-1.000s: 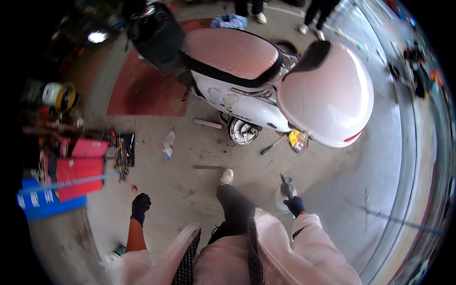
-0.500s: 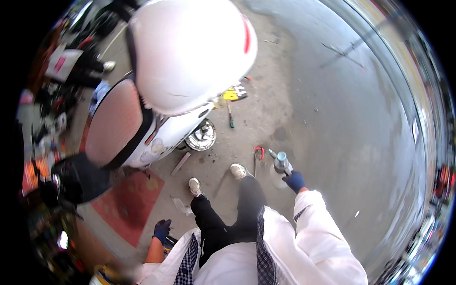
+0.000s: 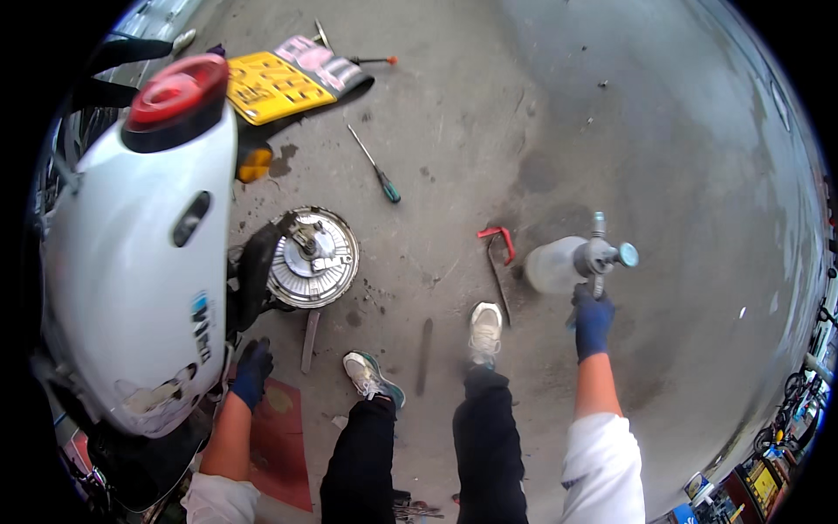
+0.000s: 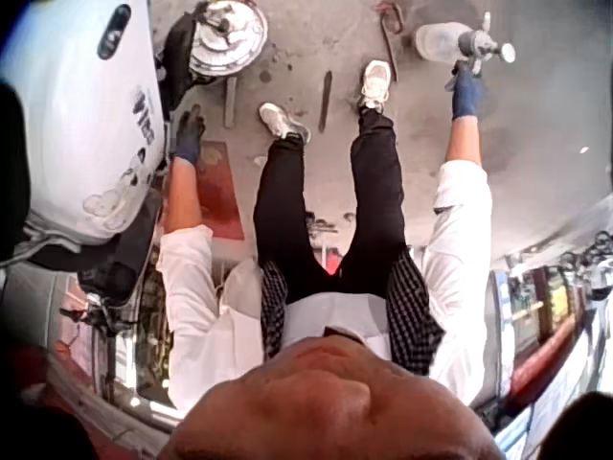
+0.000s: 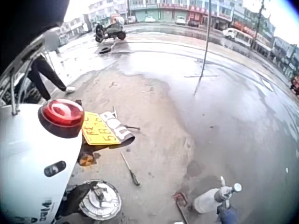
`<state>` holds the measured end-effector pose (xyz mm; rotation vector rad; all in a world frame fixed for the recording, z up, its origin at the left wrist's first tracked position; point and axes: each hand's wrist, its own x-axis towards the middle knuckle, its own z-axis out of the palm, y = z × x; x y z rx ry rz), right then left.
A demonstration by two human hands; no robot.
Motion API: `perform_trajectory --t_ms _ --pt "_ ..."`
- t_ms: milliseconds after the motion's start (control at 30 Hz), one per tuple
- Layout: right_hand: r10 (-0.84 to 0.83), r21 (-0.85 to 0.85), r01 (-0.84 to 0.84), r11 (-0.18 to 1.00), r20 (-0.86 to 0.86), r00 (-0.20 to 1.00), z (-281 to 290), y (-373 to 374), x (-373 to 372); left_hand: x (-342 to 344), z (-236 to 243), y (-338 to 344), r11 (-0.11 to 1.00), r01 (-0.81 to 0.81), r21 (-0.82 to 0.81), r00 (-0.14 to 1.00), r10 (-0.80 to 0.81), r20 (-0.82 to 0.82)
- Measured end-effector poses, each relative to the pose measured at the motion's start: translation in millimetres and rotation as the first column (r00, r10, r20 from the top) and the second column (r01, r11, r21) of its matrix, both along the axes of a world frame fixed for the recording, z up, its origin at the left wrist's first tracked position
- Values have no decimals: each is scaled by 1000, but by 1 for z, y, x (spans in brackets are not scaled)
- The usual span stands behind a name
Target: The person removes a scooter tire using a tire lever and then cleans the brake assembly with a spray bottle. The tire is detached from the rim, and the brake components are sprayed with liquid to remove dirt.
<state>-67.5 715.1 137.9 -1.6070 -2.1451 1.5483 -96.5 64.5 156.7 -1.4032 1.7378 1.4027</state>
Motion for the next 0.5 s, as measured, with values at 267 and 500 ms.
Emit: perform_trajectory --t_ms 267,500 --pt "-81 -44 89 995 150 985 -63 -25 58 -31 -86 -17 987 -125 99 982 137 -127" --pt "772 -182 -750 636 149 618 -110 -218 -82 -37 -112 -41 939 -173 296 925 258 -278"
